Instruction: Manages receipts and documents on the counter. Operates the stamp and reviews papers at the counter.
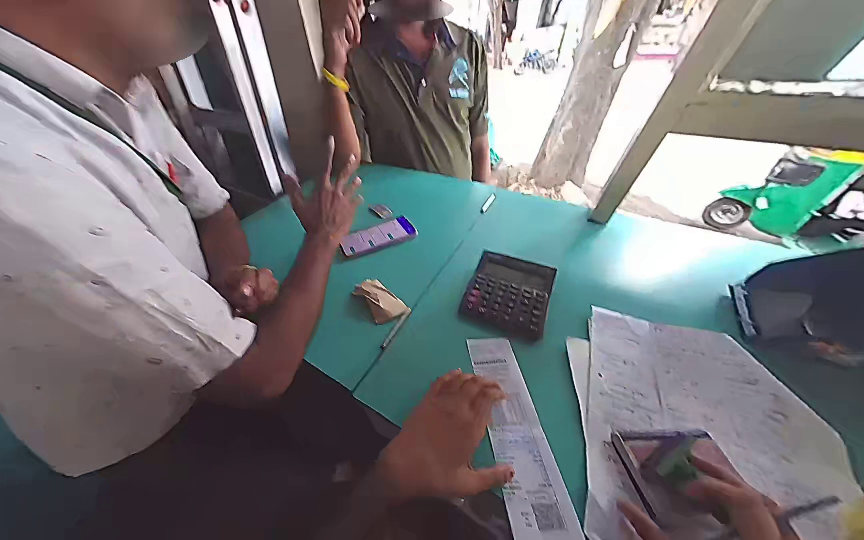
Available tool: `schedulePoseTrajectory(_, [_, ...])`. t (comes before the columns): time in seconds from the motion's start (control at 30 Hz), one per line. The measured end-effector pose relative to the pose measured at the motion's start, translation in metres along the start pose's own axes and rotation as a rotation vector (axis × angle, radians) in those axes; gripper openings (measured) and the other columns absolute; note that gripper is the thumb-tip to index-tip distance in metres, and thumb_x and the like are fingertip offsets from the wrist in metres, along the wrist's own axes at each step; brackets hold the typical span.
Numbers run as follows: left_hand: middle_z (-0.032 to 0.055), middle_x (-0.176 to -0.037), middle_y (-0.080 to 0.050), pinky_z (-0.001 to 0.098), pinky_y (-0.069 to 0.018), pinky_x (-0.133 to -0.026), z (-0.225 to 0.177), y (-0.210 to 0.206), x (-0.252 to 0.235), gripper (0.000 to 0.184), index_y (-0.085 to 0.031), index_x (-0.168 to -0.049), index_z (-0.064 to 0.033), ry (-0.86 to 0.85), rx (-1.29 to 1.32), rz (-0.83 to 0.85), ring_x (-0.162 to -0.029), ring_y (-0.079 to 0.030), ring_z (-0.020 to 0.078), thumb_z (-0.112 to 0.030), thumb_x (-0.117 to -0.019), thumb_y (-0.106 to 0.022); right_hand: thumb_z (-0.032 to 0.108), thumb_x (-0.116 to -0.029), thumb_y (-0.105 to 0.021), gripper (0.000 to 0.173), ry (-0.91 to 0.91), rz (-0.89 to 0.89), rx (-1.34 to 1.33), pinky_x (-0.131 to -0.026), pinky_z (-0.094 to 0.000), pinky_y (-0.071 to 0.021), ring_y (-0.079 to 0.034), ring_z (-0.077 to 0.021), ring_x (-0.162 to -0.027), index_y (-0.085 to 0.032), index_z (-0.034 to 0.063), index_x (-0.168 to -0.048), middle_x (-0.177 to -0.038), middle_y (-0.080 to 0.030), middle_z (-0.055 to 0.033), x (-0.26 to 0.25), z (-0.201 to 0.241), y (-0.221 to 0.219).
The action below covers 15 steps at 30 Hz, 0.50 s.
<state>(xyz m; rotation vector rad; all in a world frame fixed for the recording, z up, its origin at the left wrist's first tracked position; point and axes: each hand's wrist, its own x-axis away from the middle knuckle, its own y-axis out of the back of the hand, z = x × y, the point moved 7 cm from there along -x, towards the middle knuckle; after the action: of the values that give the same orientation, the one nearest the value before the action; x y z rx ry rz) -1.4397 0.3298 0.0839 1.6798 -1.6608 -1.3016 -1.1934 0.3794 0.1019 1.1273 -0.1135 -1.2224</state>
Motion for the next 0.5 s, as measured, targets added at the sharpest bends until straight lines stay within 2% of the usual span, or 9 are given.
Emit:
schedulePoseTrajectory(0.1, [0.0186, -0.137, -0.061, 0.0563, -0.0351, -0.115, -0.002, -0.002, 0.002, 0.076, -0.056, -0.137, 0.0000, -0.012, -0.007, -0.023, -0.132, -0.055, 0.0358, -0.049, -0.0818, -0.074, 0.022, -0.0835, -0.076, 0.045, -0.069, 0.041, 0.122, -0.098, -0.0600, -0.0457, -0.056, -0.0562, -0.120, -0.060, -0.0121, -0.108, -0.133, -0.054, -0.0419, 0.001, -0.009, 0.006])
schedulePoseTrajectory(0.17, [0.0162, -0.136, -0.062, 0.0554, -0.0354, -0.114, -0.001, -0.003, 0.002, 0.077, -0.056, -0.137, -0.0020, -0.011, -0.037, -0.044, -0.131, -0.056, 0.0343, -0.055, -0.0824, -0.070, 0.027, -0.0847, -0.075, 0.050, -0.082, 0.000, 0.157, -0.105, -0.0617, -0.0402, -0.050, -0.0569, -0.129, -0.060, -0.0127, -0.111, -0.136, -0.053, -0.0415, 0.001, -0.011, 0.018])
schedulePoseTrajectory(0.2, [0.0152, -0.135, -0.063, 0.0555, -0.0361, -0.114, -0.001, -0.003, 0.002, 0.077, -0.057, -0.136, -0.0030, -0.011, -0.051, -0.059, -0.130, -0.057, 0.0336, -0.056, -0.0817, -0.069, 0.032, -0.0871, -0.077, 0.053, -0.054, -0.057, 0.116, -0.111, -0.0562, -0.0378, -0.047, -0.0507, -0.135, -0.060, -0.0113, -0.112, -0.136, -0.055, -0.0380, 0.001, -0.009, 0.025])
schedulePoseTrajectory(0.23, [0.0142, -0.135, -0.063, 0.0557, -0.0362, -0.113, -0.001, -0.003, 0.002, 0.077, -0.058, -0.135, -0.0041, -0.009, -0.062, -0.064, -0.129, -0.057, 0.0328, -0.058, -0.0815, -0.069, 0.034, -0.0908, -0.076, 0.048, -0.016, -0.110, 0.026, -0.115, -0.0453, -0.0378, -0.048, -0.0363, -0.140, -0.058, -0.0058, -0.111, -0.136, -0.059, -0.0287, 0.002, -0.005, 0.033])
schedulePoseTrajectory(0.27, [0.0132, -0.134, -0.063, 0.0559, -0.0360, -0.113, -0.001, -0.004, 0.003, 0.076, -0.059, -0.135, -0.0055, -0.011, -0.072, -0.066, -0.128, -0.058, 0.0322, -0.059, -0.0818, -0.067, 0.035, -0.0961, -0.071, 0.035, 0.025, -0.146, -0.082, -0.115, -0.0320, -0.0419, -0.052, -0.0161, -0.138, -0.057, 0.0058, -0.110, -0.134, -0.064, -0.0102, 0.002, 0.001, 0.038])
schedulePoseTrajectory(0.3, [0.0122, -0.133, -0.064, 0.0557, -0.0355, -0.113, -0.001, -0.005, 0.004, 0.074, -0.060, -0.134, -0.0074, -0.016, -0.077, -0.066, -0.128, -0.058, 0.0313, -0.060, -0.0824, -0.066, 0.036, -0.1025, -0.061, 0.020, 0.074, -0.165, -0.212, -0.107, -0.0241, -0.0487, -0.060, -0.0039, -0.127, -0.059, 0.0174, -0.109, -0.125, -0.069, 0.0058, -0.001, 0.011, 0.039])
schedulePoseTrajectory(0.37, [0.0109, -0.133, -0.063, 0.0556, -0.0348, -0.114, -0.001, -0.007, 0.004, 0.071, -0.061, -0.134, -0.0115, -0.033, -0.085, -0.061, -0.128, -0.057, 0.0307, -0.062, -0.0842, -0.062, 0.045, -0.1095, -0.040, 0.033, 0.125, -0.114, -0.510, -0.083, -0.0178, -0.0581, -0.071, 0.0016, -0.095, -0.068, 0.0290, -0.111, -0.102, -0.075, 0.0165, -0.006, 0.036, 0.032])
schedulePoseTrajectory(0.43, [0.0117, -0.131, -0.063, 0.0562, -0.0353, -0.114, -0.002, -0.009, 0.005, 0.068, -0.063, -0.132, -0.0152, -0.054, -0.101, -0.068, -0.127, -0.058, 0.0319, -0.064, -0.0852, -0.059, 0.054, -0.1084, -0.029, 0.052, 0.112, 0.038, -0.680, -0.070, -0.0131, -0.0557, -0.069, 0.0042, -0.080, -0.073, 0.0287, -0.118, -0.093, -0.075, 0.0154, -0.009, 0.054, 0.012])
schedulePoseTrajectory(0.5, [0.0131, -0.131, -0.063, 0.0568, -0.0350, -0.113, -0.003, -0.009, 0.007, 0.064, -0.065, -0.131, -0.0195, -0.071, -0.111, -0.076, -0.126, -0.058, 0.0328, -0.064, -0.0861, -0.056, 0.051, -0.1097, -0.029, 0.054, 0.094, 0.126, -0.685, -0.067, -0.0112, -0.0528, -0.064, 0.0050, -0.077, -0.072, 0.0225, -0.126, -0.090, -0.070, 0.0113, -0.011, 0.064, -0.012])
